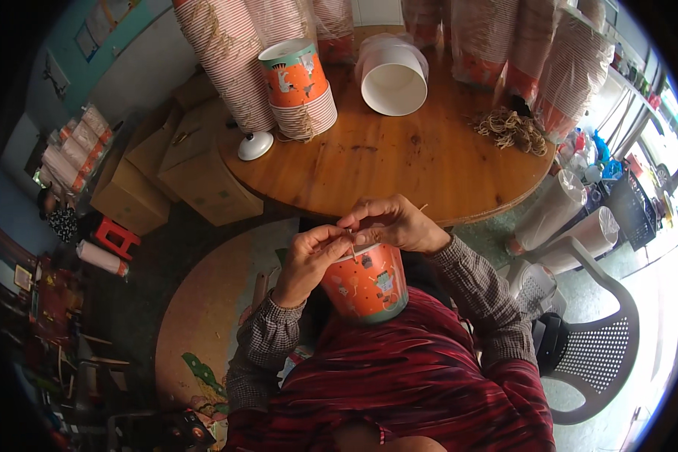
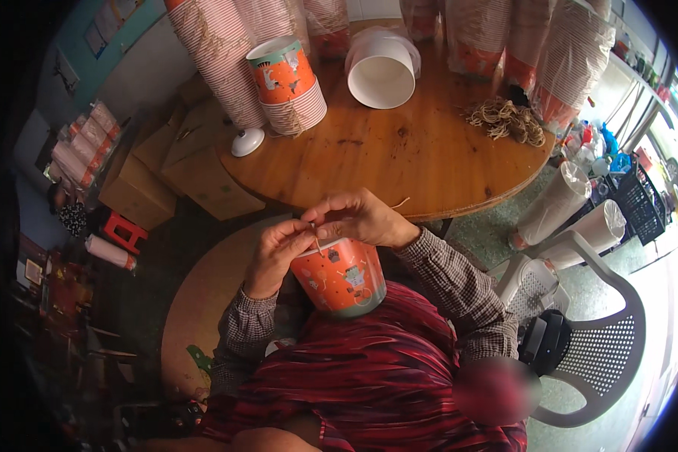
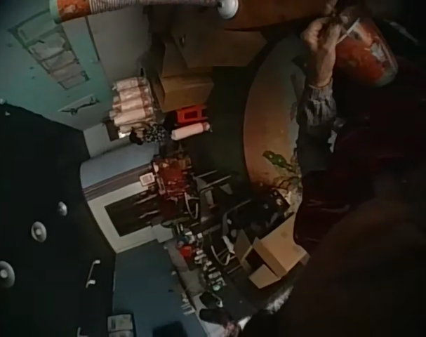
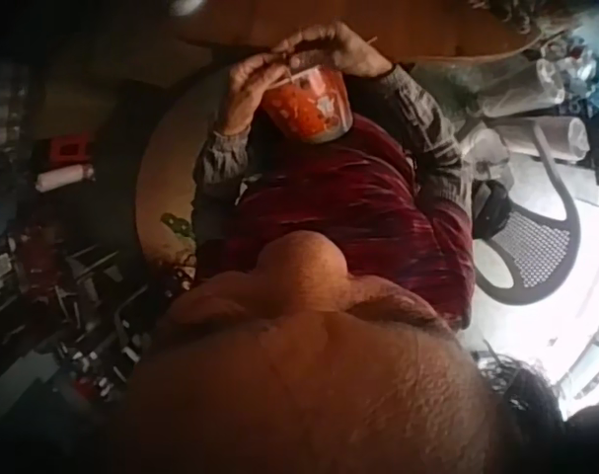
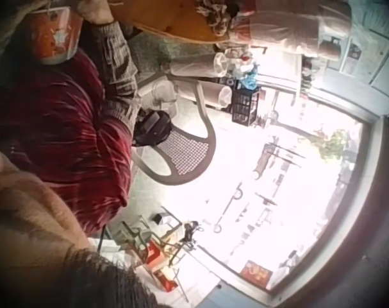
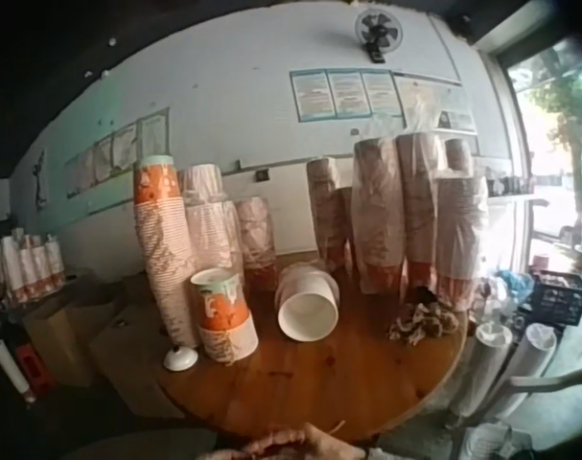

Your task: Threading string handles through pre-punched holes in paper buckets for assembly.

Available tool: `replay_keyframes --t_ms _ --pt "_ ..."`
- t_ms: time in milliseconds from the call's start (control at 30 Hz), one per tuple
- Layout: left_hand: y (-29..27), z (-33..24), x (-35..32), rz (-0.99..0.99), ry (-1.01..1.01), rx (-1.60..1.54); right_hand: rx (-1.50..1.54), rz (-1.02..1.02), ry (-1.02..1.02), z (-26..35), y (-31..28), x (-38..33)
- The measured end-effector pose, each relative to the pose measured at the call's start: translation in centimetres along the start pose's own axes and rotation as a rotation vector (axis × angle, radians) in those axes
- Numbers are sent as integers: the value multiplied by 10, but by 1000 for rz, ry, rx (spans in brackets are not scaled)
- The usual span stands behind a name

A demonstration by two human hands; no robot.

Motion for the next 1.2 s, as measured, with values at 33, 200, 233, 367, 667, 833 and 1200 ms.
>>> replay_keyframes --t_ms 33,200,233,367,667,833,1200 --pt "0 0 0 -12 14 -23 -50 34 -11 0 1 1" --pt "-3 2 -3 -11 -8 -16 -28 27 -6 0 3 4" --pt "-3 1 -3 -10 -10 -11 -46 23 -1 -1 3 5" --pt "-3 0 -2 -1 -24 19 -24 26 -14 -4 1 6" --pt "-1 -7 -1 48 -81 83 -118 -128 -48 -3 -2 3" --pt "-6 -1 -1 89 -65 243 -34 -242 -34 -7 -5 3" --pt "-4 -7 -4 -4 -30 43 -489 -358 -12 15 8 -24"
Point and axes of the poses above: each hand's wrist, its own x-axis towards the middle knuckle, its own y-axis out of the palm, z = x × y, the point moved 4 cm from there along x, towards the middle knuckle, and after that the axes turned 14 degrees about z, right-handed, at the moved point
